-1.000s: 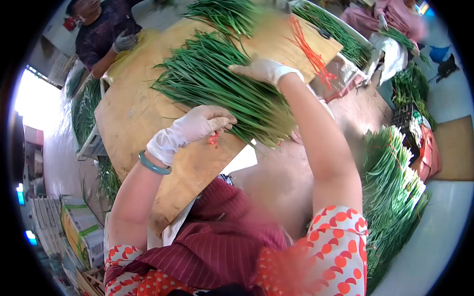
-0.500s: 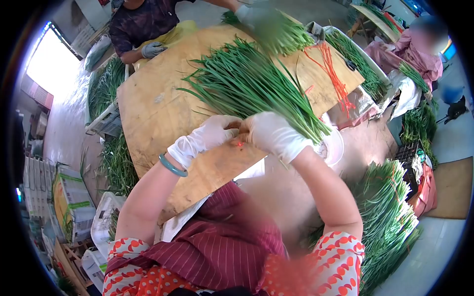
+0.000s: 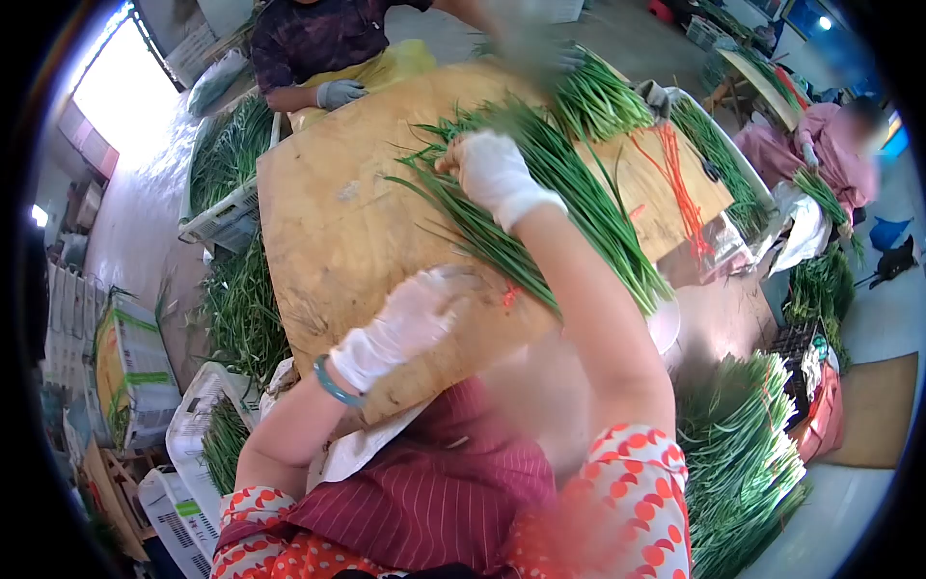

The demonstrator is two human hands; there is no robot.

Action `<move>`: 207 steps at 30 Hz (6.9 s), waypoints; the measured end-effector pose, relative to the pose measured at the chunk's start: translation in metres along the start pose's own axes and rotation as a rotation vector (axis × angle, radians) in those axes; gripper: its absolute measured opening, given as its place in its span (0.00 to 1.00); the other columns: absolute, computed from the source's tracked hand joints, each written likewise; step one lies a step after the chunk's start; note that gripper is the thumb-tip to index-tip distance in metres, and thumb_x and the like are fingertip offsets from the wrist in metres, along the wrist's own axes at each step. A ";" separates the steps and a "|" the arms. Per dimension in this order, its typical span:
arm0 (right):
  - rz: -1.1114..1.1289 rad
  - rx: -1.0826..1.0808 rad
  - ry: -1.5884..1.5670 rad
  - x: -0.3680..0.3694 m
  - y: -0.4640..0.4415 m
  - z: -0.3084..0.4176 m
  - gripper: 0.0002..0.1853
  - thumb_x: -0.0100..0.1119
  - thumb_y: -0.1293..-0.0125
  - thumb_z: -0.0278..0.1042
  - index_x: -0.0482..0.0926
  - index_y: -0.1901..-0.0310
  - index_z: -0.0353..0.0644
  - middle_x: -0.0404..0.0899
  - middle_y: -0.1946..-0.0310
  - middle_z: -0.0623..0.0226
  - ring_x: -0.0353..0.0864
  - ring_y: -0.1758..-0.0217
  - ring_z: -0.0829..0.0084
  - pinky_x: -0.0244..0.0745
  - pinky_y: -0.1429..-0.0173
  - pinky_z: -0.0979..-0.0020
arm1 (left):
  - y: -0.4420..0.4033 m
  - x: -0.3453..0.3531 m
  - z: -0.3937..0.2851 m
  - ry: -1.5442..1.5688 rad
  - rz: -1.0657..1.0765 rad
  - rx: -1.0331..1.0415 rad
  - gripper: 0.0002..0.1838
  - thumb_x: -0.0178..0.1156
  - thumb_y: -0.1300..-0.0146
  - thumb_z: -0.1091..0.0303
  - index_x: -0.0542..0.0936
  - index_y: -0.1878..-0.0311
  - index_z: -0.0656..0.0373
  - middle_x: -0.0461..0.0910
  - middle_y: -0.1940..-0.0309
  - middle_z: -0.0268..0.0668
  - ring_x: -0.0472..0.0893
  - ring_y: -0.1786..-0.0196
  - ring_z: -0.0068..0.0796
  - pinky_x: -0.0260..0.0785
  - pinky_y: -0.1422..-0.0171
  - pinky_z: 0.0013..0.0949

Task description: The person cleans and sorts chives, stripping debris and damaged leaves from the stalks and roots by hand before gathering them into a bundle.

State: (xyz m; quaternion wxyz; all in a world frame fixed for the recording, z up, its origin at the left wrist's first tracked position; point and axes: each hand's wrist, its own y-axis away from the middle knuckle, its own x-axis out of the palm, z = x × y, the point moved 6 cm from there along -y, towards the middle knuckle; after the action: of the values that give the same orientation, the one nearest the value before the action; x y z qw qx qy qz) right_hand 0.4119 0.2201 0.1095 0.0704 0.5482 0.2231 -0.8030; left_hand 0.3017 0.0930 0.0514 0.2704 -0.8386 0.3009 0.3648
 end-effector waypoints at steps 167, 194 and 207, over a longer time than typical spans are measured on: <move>1.447 0.197 -1.566 0.487 0.096 0.655 0.49 0.76 0.58 0.28 0.58 0.33 0.42 0.67 0.41 0.70 0.66 0.41 0.75 0.61 0.36 0.70 | 0.688 -0.096 0.220 0.156 -0.994 -1.340 0.53 0.74 0.67 0.48 0.62 0.36 0.61 0.72 0.47 0.48 0.69 0.40 0.46 0.42 0.28 0.51; 0.654 0.209 -2.043 0.316 -0.054 0.471 0.26 0.53 0.38 0.40 0.67 0.39 0.41 0.72 0.44 0.62 0.70 0.41 0.61 0.62 0.33 0.55 | 0.759 0.092 0.077 -0.175 -0.583 -1.997 0.59 0.73 0.59 0.55 0.44 0.28 0.48 0.45 0.28 0.37 0.47 0.27 0.47 0.41 0.27 0.49; -0.400 0.205 -2.010 0.124 -0.063 0.219 0.18 0.61 0.49 0.39 0.78 0.56 0.43 0.79 0.55 0.65 0.77 0.50 0.65 0.74 0.44 0.59 | 0.730 0.022 0.074 -0.077 -0.481 -2.145 0.50 0.69 0.54 0.58 0.52 0.29 0.49 0.50 0.29 0.42 0.49 0.29 0.51 0.46 0.29 0.52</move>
State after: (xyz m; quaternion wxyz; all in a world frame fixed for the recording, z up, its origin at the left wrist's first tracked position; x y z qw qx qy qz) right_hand 0.1554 0.1975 0.0797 0.0424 -0.4207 0.0787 -0.9028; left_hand -0.2320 -0.3550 -0.1798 -0.5257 -0.6628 -0.3522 0.4003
